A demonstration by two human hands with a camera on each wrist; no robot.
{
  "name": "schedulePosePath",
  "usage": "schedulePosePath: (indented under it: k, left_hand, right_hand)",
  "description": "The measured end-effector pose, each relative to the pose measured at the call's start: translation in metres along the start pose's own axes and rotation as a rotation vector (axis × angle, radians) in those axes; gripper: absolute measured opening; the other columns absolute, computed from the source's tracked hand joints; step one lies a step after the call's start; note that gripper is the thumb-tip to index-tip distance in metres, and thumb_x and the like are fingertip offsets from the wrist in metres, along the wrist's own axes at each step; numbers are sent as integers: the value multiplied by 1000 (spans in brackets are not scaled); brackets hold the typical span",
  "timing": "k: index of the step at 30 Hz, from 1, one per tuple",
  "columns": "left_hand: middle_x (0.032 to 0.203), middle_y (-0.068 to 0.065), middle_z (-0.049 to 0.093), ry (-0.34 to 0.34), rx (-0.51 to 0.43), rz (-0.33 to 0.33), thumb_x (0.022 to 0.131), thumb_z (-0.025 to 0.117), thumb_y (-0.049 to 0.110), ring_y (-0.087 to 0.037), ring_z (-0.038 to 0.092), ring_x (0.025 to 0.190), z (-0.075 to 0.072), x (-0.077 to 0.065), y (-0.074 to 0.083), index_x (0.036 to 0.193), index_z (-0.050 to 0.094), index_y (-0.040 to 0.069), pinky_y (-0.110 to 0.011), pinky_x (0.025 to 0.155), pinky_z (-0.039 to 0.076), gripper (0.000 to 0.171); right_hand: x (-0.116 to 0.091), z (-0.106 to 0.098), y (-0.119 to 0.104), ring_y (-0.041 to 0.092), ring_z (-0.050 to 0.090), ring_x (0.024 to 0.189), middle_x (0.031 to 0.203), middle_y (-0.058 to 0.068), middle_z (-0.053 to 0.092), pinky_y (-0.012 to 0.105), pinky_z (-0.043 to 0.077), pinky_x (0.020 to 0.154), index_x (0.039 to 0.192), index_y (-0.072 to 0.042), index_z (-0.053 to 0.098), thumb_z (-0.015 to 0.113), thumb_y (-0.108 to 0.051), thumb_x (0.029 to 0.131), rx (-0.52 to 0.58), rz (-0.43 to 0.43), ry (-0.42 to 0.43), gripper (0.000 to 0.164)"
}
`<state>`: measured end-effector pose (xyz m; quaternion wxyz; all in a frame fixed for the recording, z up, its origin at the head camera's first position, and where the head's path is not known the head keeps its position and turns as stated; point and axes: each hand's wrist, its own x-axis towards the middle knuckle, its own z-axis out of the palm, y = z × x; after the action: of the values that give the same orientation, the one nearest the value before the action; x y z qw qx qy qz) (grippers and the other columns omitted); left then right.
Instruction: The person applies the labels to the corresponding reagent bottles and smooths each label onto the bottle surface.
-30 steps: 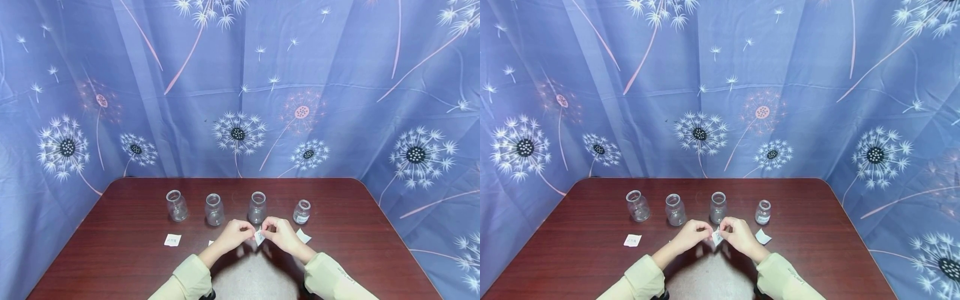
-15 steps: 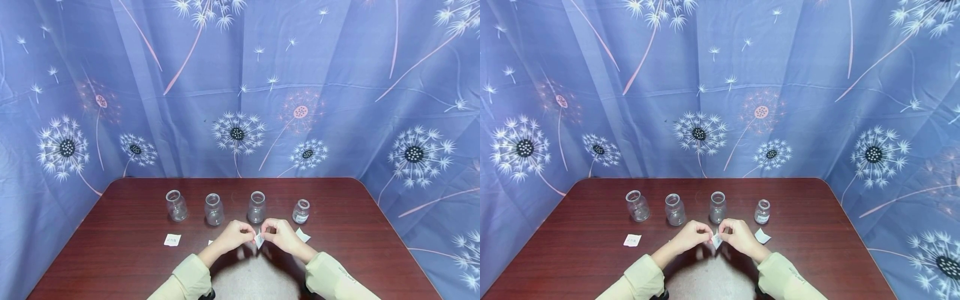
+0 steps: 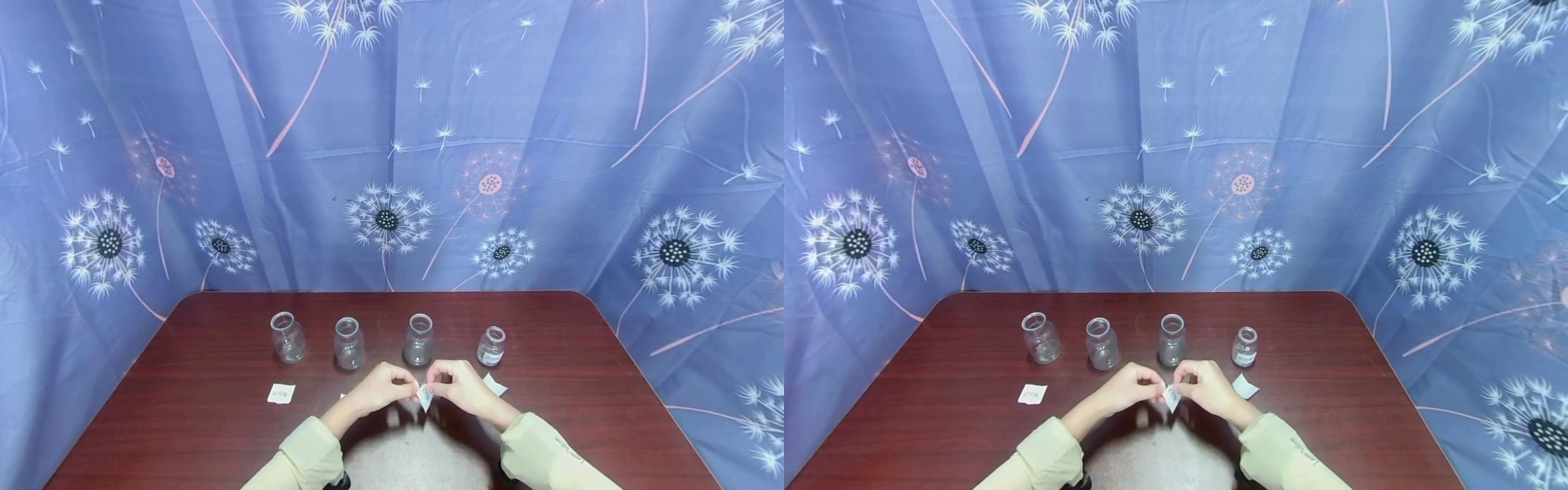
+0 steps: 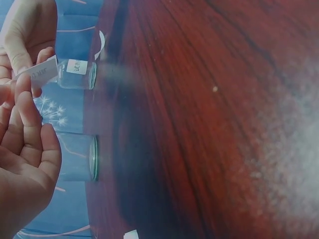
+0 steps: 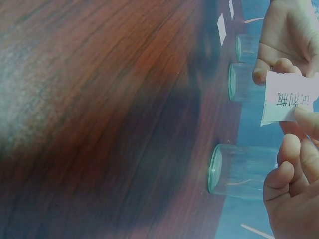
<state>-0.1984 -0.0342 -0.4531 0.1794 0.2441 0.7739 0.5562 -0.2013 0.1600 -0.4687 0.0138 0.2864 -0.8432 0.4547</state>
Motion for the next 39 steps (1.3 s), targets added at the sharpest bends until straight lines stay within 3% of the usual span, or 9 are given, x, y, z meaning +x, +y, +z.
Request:
schedulePosePath:
  k: [10, 16, 20, 27, 32, 36, 39]
  left_hand:
    - [74, -22, 65, 37, 8, 6, 79, 52, 2, -2, 54, 63, 3, 0, -5, 80, 63, -6, -33, 67, 50, 14]
    - [71, -22, 63, 106, 33, 13, 78, 52, 3, -1, 53, 62, 5, 10, -27, 78, 62, -5, -18, 61, 44, 13]
    - [70, -19, 64, 134, 44, 25, 78, 53, 4, -1, 53, 63, 5, 13, -34, 77, 63, -3, -16, 61, 43, 11]
    - [66, -3, 67, 250, 221, 56, 75, 54, 9, 3, 51, 59, 4, 13, -37, 74, 63, 7, -16, 58, 42, 10]
    - [63, 3, 63, 354, 349, 95, 71, 56, 11, 4, 46, 57, 4, 13, -37, 71, 63, 11, -15, 56, 40, 8]
    - [60, 6, 58, 419, 414, 113, 70, 56, 11, 4, 42, 55, 5, 13, -38, 70, 62, 13, -14, 54, 38, 7]
    - [58, 7, 55, 456, 435, 126, 69, 55, 10, 4, 40, 54, 5, 13, -37, 68, 62, 14, -13, 53, 37, 7]
  right_hand:
    - [-1, -2, -12, -1, 39, 48, 55, 7, 53, 15, 33, 42, 67, -7, 59, 66, 0, 71, -2, -25, 34, 11]
    - [-1, -8, -37, 2, 40, 48, 54, 11, 53, 14, 33, 42, 67, -2, 58, 64, 6, 70, 13, -17, 62, 10]
    - [-1, -9, -40, 2, 42, 50, 63, 12, 59, 16, 36, 43, 67, -1, 57, 63, 8, 69, 20, -14, 83, 11]
    - [0, -9, -39, 4, 47, 56, 79, 19, 63, 19, 40, 49, 66, 1, 56, 63, 11, 67, 35, -43, 133, 13]
    - [0, -7, -27, 2, 49, 57, 82, 19, 64, 20, 43, 51, 66, -2, 55, 64, 8, 68, 41, -6, 147, 14]
    - [0, -4, -7, -2, 48, 57, 83, 14, 66, 22, 43, 50, 69, -8, 56, 65, 2, 70, 58, 18, 152, 14]
    - [1, -4, -6, -1, 47, 56, 81, 11, 66, 22, 42, 49, 70, -10, 57, 66, 0, 71, 70, 14, 163, 13]
